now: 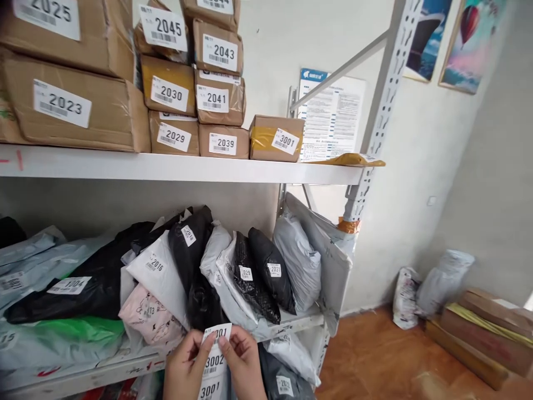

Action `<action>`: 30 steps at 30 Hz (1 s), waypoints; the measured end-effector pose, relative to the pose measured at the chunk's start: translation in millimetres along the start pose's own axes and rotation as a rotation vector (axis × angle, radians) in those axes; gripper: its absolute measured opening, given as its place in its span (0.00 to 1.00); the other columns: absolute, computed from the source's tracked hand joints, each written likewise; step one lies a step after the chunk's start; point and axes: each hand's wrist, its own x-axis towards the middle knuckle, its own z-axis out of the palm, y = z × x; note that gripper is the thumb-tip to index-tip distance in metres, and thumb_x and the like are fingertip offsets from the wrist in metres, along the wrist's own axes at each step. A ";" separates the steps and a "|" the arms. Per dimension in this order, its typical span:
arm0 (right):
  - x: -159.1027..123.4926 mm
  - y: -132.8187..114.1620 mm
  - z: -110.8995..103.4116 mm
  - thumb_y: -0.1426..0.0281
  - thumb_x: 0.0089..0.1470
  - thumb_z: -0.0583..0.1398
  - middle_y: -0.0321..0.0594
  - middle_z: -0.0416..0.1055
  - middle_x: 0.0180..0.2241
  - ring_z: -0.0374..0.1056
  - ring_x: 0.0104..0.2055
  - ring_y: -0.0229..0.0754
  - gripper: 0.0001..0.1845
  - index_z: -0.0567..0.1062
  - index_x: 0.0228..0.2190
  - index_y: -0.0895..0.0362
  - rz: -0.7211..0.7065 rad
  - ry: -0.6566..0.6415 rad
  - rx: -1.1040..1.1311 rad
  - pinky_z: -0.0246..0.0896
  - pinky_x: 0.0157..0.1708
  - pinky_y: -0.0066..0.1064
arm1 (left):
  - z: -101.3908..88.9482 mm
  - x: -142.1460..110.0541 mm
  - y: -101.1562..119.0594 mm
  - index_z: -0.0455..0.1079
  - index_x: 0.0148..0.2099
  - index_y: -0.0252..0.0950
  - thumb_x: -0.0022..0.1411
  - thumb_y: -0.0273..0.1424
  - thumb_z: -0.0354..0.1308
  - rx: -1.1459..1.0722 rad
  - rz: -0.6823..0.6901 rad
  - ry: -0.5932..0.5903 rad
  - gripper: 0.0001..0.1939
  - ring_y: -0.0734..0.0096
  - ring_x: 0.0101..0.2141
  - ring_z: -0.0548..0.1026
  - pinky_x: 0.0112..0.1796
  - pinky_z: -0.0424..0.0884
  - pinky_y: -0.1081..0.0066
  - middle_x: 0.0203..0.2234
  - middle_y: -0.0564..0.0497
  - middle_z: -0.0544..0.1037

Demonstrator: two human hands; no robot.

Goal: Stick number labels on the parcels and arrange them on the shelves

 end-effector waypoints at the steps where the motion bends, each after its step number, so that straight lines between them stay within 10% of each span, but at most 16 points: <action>1: -2.6 3.3 -4.2 0.61 0.45 0.67 0.36 0.74 0.22 0.68 0.27 0.39 0.11 0.78 0.27 0.55 0.006 0.026 0.023 0.61 0.32 0.30 | 5.5 -3.1 -0.4 0.59 0.21 0.37 0.57 0.45 0.56 0.032 0.045 0.001 0.20 0.76 0.20 0.60 0.24 0.58 0.76 0.14 0.58 0.61; 8: -12.7 18.9 -45.2 0.57 0.37 0.70 0.37 0.74 0.21 0.69 0.24 0.41 0.16 0.78 0.26 0.55 -0.129 0.448 0.147 0.63 0.29 0.31 | 57.2 -13.7 -3.7 0.73 0.35 0.41 0.58 0.45 0.54 -0.159 0.068 -0.230 0.14 0.70 0.30 0.74 0.32 0.68 0.75 0.29 0.52 0.78; 13: -12.8 -0.9 -90.3 0.58 0.35 0.71 0.35 0.74 0.23 0.69 0.26 0.40 0.17 0.76 0.27 0.54 -0.198 0.600 0.164 0.64 0.29 0.30 | 100.4 -2.2 9.6 0.63 0.21 0.38 0.59 0.46 0.49 0.057 0.122 -0.457 0.22 0.73 0.19 0.65 0.24 0.61 0.74 0.14 0.54 0.67; 22: 51.7 -67.6 -131.3 0.57 0.35 0.70 0.35 0.74 0.26 0.68 0.29 0.39 0.19 0.74 0.26 0.56 -0.391 0.772 0.187 0.66 0.33 0.31 | 181.3 83.8 111.3 0.74 0.31 0.36 0.52 0.37 0.59 0.322 0.286 -0.867 0.10 0.67 0.29 0.74 0.31 0.65 0.73 0.24 0.51 0.78; 26: 73.1 -69.6 -146.7 0.54 0.42 0.65 0.31 0.70 0.26 0.66 0.27 0.36 0.17 0.69 0.27 0.52 -0.524 0.923 0.266 0.65 0.30 0.27 | 190.5 129.2 135.4 0.77 0.37 0.32 0.38 0.27 0.67 0.575 0.366 -0.869 0.18 0.55 0.34 0.75 0.34 0.66 0.67 0.32 0.43 0.79; 30: 85.7 -70.5 -150.3 0.54 0.42 0.65 0.35 0.72 0.29 0.68 0.28 0.39 0.18 0.68 0.28 0.52 -0.574 0.890 0.248 0.67 0.32 0.31 | 193.9 147.4 142.6 0.77 0.37 0.38 0.49 0.26 0.59 0.645 0.543 -0.945 0.11 0.57 0.42 0.75 0.43 0.65 0.67 0.38 0.45 0.79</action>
